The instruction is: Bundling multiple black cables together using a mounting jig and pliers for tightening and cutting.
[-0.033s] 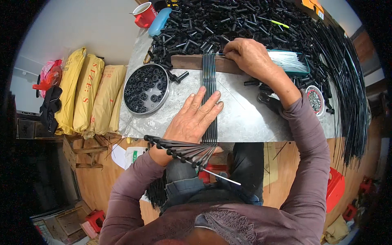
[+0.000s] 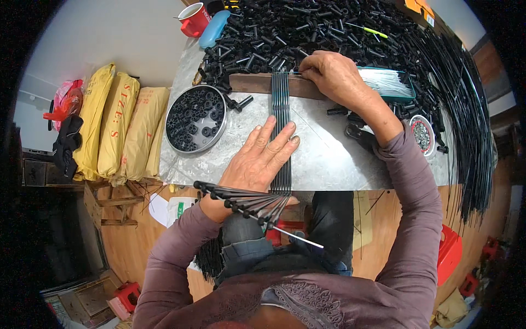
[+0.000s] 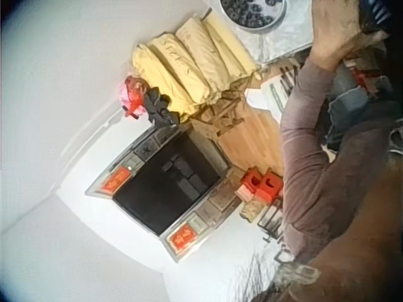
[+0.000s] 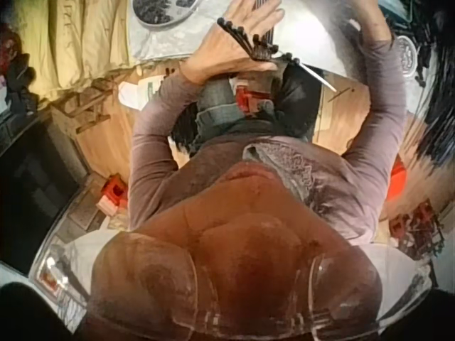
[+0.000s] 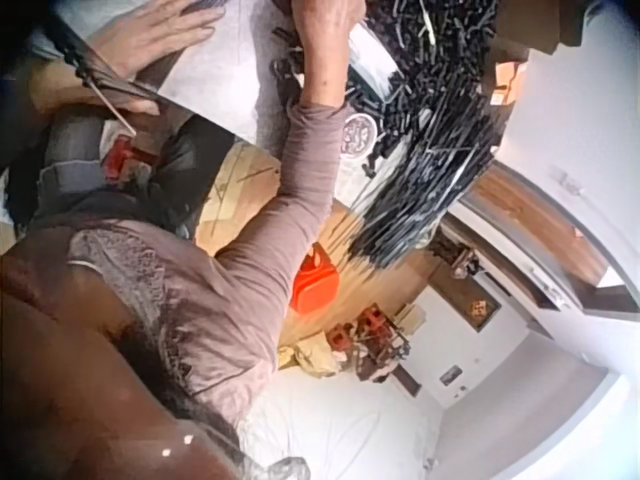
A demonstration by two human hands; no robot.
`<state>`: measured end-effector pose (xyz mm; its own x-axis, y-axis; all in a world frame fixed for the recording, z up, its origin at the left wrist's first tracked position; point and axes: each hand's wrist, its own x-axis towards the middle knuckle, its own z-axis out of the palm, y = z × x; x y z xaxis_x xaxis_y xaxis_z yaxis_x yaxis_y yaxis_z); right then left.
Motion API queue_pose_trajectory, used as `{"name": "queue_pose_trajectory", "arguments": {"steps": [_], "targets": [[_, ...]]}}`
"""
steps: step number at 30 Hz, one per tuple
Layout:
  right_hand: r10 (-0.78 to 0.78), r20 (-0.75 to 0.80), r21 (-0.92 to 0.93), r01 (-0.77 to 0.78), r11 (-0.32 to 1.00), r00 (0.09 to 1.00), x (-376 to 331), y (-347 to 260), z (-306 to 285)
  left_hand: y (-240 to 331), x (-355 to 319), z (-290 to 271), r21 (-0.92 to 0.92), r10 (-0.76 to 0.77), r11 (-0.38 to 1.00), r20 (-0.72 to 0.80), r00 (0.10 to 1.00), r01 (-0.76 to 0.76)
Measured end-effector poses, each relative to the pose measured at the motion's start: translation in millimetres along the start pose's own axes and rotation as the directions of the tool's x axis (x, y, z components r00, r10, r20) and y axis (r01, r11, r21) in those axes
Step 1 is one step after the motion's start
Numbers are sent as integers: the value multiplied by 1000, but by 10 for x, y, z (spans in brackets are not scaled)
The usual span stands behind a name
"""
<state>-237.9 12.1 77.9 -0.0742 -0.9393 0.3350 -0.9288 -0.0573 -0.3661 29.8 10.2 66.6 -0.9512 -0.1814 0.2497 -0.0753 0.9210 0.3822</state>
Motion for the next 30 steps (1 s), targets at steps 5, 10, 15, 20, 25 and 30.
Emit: {"name": "queue_pose_trajectory", "arguments": {"steps": [5, 10, 15, 20, 25, 30], "targets": [[-73, -4, -61, 72, 996, 997, 56, -22, -64, -6, -1, -2, -29, 15, 999, -12, 1000, -15], [17, 32, 0, -17, 1000, 999, 78, -21, -24, -23, -32, 12, -39, 21, 999, -17, 1000, -22], [23, 92, 23, -26, 999, 996, 140, -63, -74, 1, -31, 24, -65, -7, 998, -48, 999, 3], [103, 83, 90, -110, 990, 991, 196, -157, -3, -20, -49, 54, -72, 20, 997, -80, 997, -25], [152, 97, -15, -151, 988, 984, 146, -129, -152, 3, -58, 21, -51, 35, 998, -60, 998, -38], [7, 64, -157, 3, 988, 998, 101, -139, -9, 26, -52, 13, -13, 40, 999, -45, 998, -40]]}}
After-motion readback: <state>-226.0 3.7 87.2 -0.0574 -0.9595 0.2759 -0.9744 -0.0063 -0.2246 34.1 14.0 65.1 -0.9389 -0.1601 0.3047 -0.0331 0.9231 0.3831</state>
